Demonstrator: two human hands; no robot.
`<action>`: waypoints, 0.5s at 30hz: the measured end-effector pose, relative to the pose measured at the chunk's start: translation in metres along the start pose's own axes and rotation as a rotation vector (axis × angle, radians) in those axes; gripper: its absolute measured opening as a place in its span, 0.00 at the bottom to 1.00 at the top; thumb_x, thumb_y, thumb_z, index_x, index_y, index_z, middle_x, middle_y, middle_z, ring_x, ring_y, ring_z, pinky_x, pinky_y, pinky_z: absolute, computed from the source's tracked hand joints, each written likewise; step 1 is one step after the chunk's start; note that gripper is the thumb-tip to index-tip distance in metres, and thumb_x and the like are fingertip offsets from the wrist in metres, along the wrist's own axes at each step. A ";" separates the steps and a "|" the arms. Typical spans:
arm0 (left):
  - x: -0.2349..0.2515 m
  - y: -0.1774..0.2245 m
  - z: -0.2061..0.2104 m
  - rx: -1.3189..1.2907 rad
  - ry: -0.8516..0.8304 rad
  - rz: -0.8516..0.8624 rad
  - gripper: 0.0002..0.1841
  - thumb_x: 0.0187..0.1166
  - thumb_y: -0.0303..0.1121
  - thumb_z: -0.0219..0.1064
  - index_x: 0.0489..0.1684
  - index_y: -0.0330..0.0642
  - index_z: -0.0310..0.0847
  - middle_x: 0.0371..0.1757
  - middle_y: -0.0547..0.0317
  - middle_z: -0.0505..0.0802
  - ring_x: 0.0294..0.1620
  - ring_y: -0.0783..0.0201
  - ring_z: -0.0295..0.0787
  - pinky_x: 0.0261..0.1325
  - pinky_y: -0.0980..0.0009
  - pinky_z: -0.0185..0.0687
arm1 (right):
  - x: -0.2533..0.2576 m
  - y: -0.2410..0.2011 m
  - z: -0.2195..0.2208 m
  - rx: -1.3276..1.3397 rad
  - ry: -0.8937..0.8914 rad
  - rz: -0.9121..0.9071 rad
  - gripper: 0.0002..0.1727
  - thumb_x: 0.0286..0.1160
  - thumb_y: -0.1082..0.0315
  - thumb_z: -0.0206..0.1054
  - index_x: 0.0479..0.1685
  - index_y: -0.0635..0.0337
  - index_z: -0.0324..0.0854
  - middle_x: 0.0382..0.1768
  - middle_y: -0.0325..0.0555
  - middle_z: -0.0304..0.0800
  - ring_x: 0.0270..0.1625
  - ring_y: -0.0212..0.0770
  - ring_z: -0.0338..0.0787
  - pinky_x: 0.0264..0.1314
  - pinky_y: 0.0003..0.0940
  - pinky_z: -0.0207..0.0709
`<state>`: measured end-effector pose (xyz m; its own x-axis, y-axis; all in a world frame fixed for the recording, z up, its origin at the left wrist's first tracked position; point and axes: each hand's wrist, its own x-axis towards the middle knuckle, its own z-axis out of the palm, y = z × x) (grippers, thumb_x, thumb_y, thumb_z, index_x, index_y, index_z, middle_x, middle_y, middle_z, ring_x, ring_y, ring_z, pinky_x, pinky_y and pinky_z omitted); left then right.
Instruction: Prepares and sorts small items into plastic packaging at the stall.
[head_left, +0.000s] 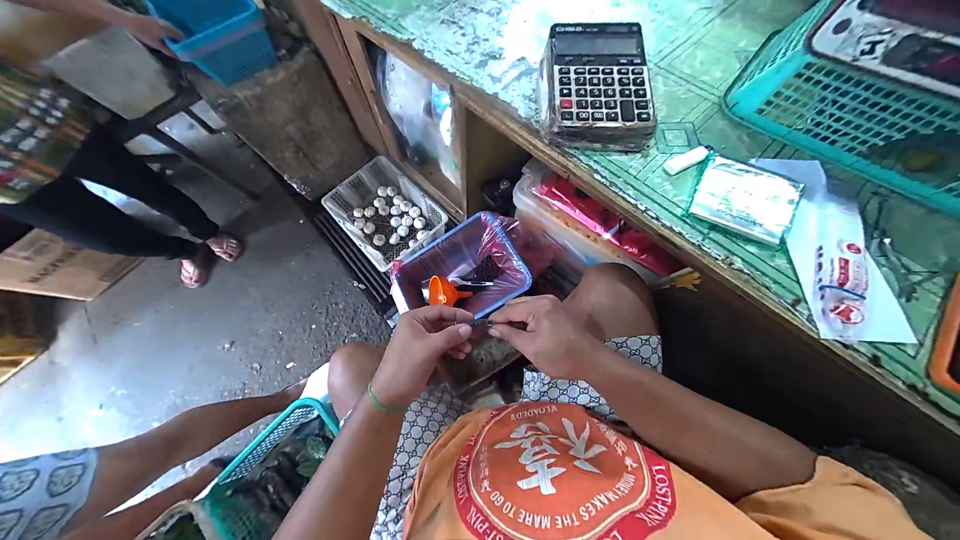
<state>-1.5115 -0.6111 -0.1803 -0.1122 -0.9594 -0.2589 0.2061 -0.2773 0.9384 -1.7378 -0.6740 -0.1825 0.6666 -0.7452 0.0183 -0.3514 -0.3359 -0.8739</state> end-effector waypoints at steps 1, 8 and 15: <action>-0.001 -0.002 -0.001 0.013 0.000 0.041 0.11 0.72 0.25 0.74 0.50 0.31 0.90 0.39 0.48 0.96 0.34 0.61 0.94 0.42 0.66 0.94 | -0.001 -0.002 -0.005 0.057 -0.039 0.038 0.13 0.84 0.60 0.65 0.45 0.57 0.94 0.43 0.38 0.94 0.48 0.23 0.88 0.57 0.23 0.81; 0.001 -0.008 -0.001 -0.029 0.054 -0.007 0.08 0.80 0.28 0.68 0.43 0.32 0.89 0.32 0.51 0.95 0.27 0.64 0.93 0.33 0.70 0.92 | 0.000 0.010 -0.004 0.451 -0.154 0.159 0.11 0.83 0.64 0.64 0.37 0.59 0.89 0.28 0.29 0.85 0.27 0.18 0.76 0.31 0.16 0.69; 0.003 -0.026 0.014 -0.213 0.035 -0.087 0.08 0.77 0.29 0.70 0.43 0.32 0.89 0.34 0.48 0.95 0.30 0.62 0.94 0.36 0.69 0.92 | -0.002 0.020 0.009 0.636 -0.135 0.162 0.11 0.83 0.67 0.63 0.36 0.60 0.89 0.24 0.29 0.85 0.24 0.20 0.77 0.28 0.17 0.71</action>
<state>-1.5308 -0.6061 -0.2025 -0.1057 -0.9314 -0.3482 0.3985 -0.3605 0.8434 -1.7402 -0.6739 -0.2043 0.7292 -0.6648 -0.1622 -0.0258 0.2102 -0.9773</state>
